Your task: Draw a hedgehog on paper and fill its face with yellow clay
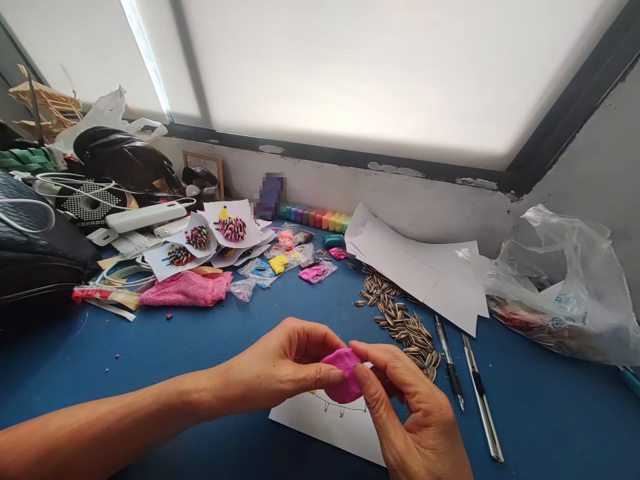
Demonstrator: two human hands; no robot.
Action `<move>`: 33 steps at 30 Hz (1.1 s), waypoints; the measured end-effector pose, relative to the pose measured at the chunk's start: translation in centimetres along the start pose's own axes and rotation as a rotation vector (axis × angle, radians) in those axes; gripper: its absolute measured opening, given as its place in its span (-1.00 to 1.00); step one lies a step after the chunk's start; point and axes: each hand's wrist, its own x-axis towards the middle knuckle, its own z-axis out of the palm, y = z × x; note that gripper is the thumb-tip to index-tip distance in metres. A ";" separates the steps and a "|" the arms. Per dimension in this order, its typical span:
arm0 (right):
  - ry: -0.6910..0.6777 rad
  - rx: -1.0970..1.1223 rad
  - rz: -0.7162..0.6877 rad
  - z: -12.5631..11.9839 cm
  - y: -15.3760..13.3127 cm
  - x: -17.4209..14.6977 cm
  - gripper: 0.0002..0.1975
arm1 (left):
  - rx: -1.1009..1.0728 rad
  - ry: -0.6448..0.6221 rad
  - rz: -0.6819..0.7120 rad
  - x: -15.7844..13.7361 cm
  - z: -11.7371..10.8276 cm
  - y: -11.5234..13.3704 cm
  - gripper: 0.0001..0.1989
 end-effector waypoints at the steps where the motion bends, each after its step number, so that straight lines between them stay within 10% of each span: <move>1: 0.001 0.002 -0.019 0.1 0.1 0.0 -0.73 | -0.002 -0.016 0.003 0.0 0.1 0.0 -0.68; 20: 0.063 0.030 -0.169 0.8 0.3 -0.1 -0.83 | 0.011 -0.005 0.022 -0.2 0.4 0.0 -0.66; 33: -0.067 -0.041 0.033 -0.2 -0.7 0.4 -0.73 | 0.113 0.090 0.012 -0.4 0.2 0.6 -0.68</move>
